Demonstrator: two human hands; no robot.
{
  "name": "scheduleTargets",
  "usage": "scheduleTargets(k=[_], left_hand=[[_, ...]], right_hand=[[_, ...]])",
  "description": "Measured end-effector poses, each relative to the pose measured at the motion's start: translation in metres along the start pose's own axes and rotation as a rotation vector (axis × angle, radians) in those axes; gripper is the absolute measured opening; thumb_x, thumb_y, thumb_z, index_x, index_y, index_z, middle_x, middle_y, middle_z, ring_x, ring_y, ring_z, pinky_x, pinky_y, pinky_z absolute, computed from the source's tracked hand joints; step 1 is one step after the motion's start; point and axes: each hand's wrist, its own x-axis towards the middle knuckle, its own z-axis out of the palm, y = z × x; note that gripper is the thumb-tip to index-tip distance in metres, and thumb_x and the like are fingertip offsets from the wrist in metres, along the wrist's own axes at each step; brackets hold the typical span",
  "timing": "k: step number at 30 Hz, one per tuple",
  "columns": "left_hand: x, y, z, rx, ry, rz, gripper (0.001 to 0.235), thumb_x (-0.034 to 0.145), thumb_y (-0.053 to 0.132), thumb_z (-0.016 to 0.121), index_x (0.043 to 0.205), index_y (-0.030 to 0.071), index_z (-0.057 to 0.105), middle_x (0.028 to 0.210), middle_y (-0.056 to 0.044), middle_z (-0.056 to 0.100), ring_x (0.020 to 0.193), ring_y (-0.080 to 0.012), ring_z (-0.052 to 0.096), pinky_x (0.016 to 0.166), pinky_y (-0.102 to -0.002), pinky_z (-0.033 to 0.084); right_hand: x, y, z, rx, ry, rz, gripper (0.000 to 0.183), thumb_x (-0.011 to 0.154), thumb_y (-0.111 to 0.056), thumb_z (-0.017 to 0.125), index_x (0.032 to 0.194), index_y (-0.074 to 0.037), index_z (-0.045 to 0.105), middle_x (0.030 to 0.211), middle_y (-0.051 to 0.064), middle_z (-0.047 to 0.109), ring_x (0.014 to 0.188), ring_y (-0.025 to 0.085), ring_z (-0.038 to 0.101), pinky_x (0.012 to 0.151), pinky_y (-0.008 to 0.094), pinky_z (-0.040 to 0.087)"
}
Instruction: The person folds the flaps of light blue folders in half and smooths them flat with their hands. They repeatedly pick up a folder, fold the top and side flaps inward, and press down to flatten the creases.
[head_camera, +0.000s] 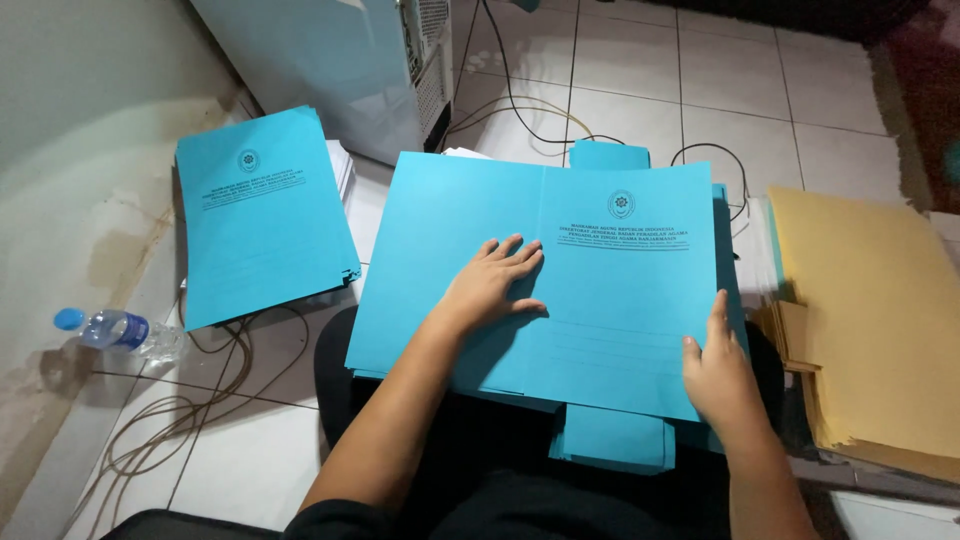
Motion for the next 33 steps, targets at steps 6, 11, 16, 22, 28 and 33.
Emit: scheduleTargets(k=[6, 11, 16, 22, 28, 33], left_hand=[[0.002, -0.005, 0.005, 0.022, -0.028, 0.0, 0.089, 0.083, 0.073, 0.065, 0.154, 0.022, 0.047, 0.158, 0.003, 0.048, 0.151, -0.0257, 0.038, 0.125, -0.05, 0.027], [0.003, -0.006, 0.006, 0.035, -0.038, -0.002, 0.089, 0.083, 0.072, 0.066, 0.153, 0.021, 0.048, 0.159, 0.002, 0.048, 0.151, -0.0256, 0.037, 0.124, -0.05, 0.027], [0.005, -0.007, 0.002, -0.054, -0.115, 0.033, 0.093, 0.086, 0.067, 0.065, 0.155, 0.01, 0.041, 0.163, -0.004, 0.037, 0.154, -0.0327, 0.022, 0.123, -0.053, 0.017], [0.007, -0.01, 0.005, -0.037, -0.141, 0.028, 0.094, 0.086, 0.069, 0.064, 0.156, 0.012, 0.038, 0.165, -0.003, 0.034, 0.155, -0.0329, 0.021, 0.123, -0.054, 0.016], [0.006, -0.008, 0.003, -0.045, -0.101, 0.047, 0.093, 0.085, 0.068, 0.065, 0.153, 0.01, 0.042, 0.163, -0.006, 0.037, 0.153, -0.0346, 0.024, 0.122, -0.056, 0.017], [0.0, 0.004, -0.013, -0.051, -0.126, 0.018, 0.081, 0.095, 0.058, 0.059, 0.155, 0.008, 0.039, 0.164, -0.007, 0.034, 0.154, -0.0334, 0.02, 0.124, -0.056, 0.012]], right_hand=[[0.003, -0.001, -0.004, -0.069, -0.05, -0.036, 0.061, 0.103, -0.022, 0.046, 0.16, -0.008, 0.034, 0.157, 0.037, 0.03, 0.148, 0.051, 0.03, 0.118, 0.062, 0.03], [0.015, 0.011, -0.017, 0.266, -0.082, 0.006, 0.054, 0.105, -0.045, 0.044, 0.149, -0.016, 0.052, 0.162, 0.031, 0.025, 0.149, 0.046, 0.027, 0.121, 0.056, 0.025], [0.039, 0.012, -0.018, 0.431, -0.11, 0.317, 0.077, 0.095, -0.048, 0.042, 0.164, -0.022, 0.021, 0.166, 0.013, 0.028, 0.152, 0.025, 0.031, 0.12, 0.042, 0.027], [0.029, -0.014, -0.025, 0.213, -0.112, 0.245, 0.076, 0.096, -0.041, 0.047, 0.163, -0.016, 0.019, 0.168, 0.007, 0.023, 0.154, 0.024, 0.024, 0.123, 0.041, 0.02], [0.034, -0.014, -0.038, 0.47, -0.119, 0.33, 0.061, 0.1, -0.041, 0.04, 0.157, -0.019, 0.037, 0.167, 0.007, 0.03, 0.156, 0.023, 0.025, 0.124, 0.045, 0.02], [0.052, 0.028, 0.012, 1.38, -0.076, 0.267, 0.058, 0.091, -0.075, 0.059, 0.114, -0.022, 0.065, 0.099, -0.004, 0.064, 0.086, 0.012, 0.062, 0.077, 0.031, 0.05]])
